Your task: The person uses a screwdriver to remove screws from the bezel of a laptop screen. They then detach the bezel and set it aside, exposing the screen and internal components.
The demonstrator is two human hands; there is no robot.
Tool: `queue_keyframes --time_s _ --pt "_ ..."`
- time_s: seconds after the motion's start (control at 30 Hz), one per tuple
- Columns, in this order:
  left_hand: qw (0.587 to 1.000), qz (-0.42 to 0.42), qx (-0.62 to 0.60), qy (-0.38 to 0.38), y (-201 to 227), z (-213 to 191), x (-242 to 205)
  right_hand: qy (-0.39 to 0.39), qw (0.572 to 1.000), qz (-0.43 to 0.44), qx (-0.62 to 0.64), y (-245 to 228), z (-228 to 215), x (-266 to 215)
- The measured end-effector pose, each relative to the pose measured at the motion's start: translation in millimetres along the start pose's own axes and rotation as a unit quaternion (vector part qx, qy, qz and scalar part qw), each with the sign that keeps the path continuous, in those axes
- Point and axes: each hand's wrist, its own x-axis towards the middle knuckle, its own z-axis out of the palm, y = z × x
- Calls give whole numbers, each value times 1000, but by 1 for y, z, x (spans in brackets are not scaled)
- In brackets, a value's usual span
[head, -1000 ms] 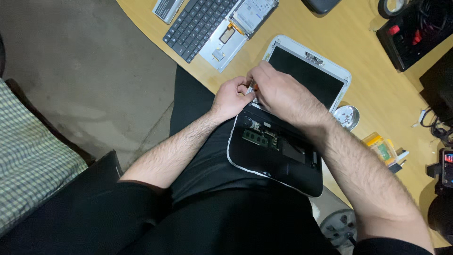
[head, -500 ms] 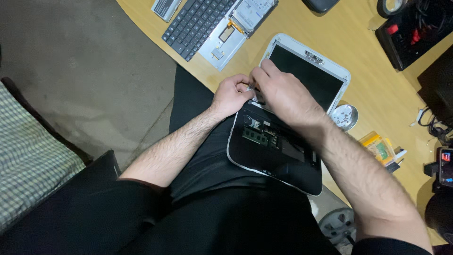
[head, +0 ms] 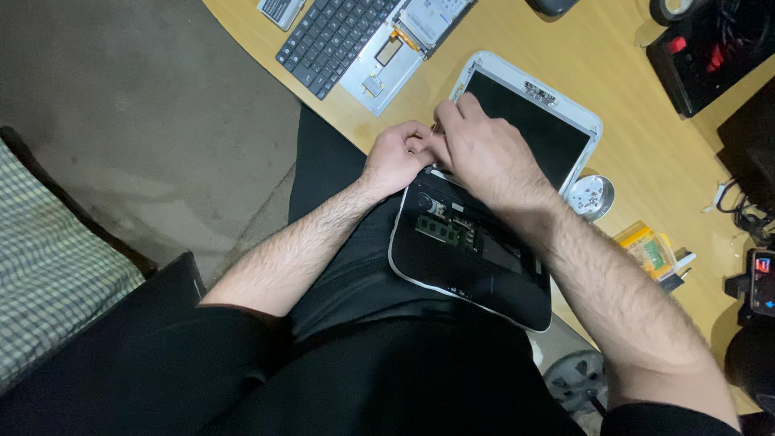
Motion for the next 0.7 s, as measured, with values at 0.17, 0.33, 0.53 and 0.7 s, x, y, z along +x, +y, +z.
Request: queue_keyframes --time_s 0.17,0.33,0.53,0.7 --pt "1000 -14 5 0 4 -2 -2 -5 999 -31 42 5 10 1" --pt "1000 -14 11 -5 13 -6 -8 -3 999 -16 31 11 15 -3" --pt "999 33 16 0 14 -6 -10 82 982 31 164 50 44 -18" --pt "998 61 17 0 12 -7 -13 147 947 76 277 66 67 -34"
